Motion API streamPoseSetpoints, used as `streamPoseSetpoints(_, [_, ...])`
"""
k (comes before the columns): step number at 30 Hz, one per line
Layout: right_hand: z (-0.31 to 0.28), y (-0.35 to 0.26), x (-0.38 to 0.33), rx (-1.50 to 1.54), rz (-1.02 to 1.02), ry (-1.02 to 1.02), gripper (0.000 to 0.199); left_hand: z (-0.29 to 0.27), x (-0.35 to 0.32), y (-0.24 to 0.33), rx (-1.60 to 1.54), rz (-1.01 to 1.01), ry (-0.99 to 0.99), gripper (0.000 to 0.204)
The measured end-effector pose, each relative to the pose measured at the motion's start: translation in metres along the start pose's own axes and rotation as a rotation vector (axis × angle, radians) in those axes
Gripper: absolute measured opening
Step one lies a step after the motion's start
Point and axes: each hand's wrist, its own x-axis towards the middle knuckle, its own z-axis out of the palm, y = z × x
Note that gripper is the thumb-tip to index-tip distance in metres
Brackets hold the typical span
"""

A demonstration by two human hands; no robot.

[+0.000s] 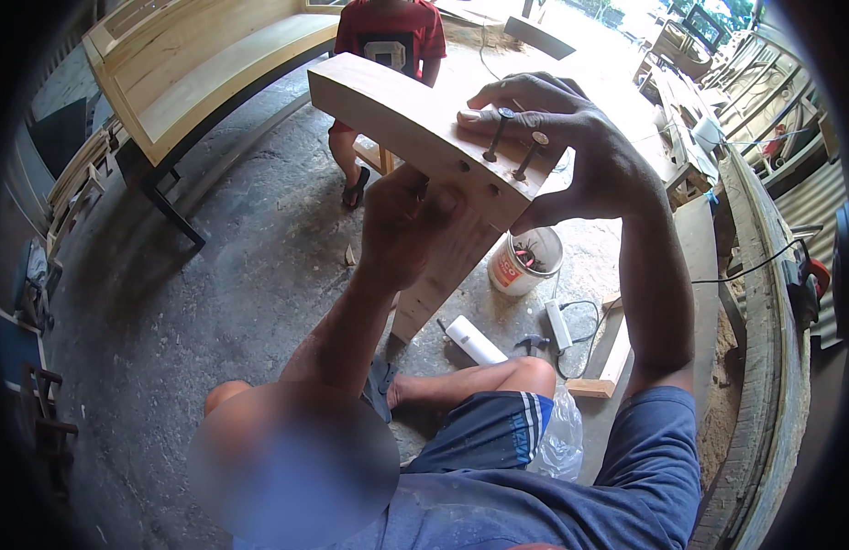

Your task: Apply glue and hammer nails to join wooden pieces for a piece of furniture.

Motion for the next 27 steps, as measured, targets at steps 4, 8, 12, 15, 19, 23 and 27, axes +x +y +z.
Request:
streamPoseSetpoints(4, [-0.001, 0.0, -0.001, -0.024, 0.025, -0.015, 0.077, 0.003, 0.0, 0.0, 0.006, 0.016, -0.003, 0.048])
streamPoseSetpoints(8, [-0.001, 0.0, 0.0, -0.006, 0.009, 0.006, 0.078, 0.005, 0.001, 0.002, 0.031, 0.028, 0.033, 0.047])
streamPoseSetpoints(12, [-0.002, 0.0, -0.001, -0.01, 0.005, 0.003, 0.078, 0.006, 0.0, 0.002, 0.032, 0.024, 0.03, 0.045])
streamPoseSetpoints(15, [-0.002, 0.001, -0.002, -0.02, -0.001, 0.004, 0.076, 0.007, 0.001, 0.003, -0.003, 0.042, 0.015, 0.043])
streamPoseSetpoints(19, [-0.002, 0.0, -0.003, 0.051, -0.036, 0.054, 0.076, 0.007, -0.002, 0.003, 0.002, 0.012, 0.016, 0.042])
streamPoseSetpoints(23, [-0.001, -0.001, -0.003, -0.02, -0.011, 0.002, 0.077, -0.002, -0.002, 0.0, 0.081, -0.013, -0.003, 0.049])
streamPoseSetpoints(27, [0.001, 0.002, -0.001, -0.007, -0.048, 0.053, 0.074, -0.03, 0.008, 0.025, 0.48, -0.041, 0.163, 0.047])
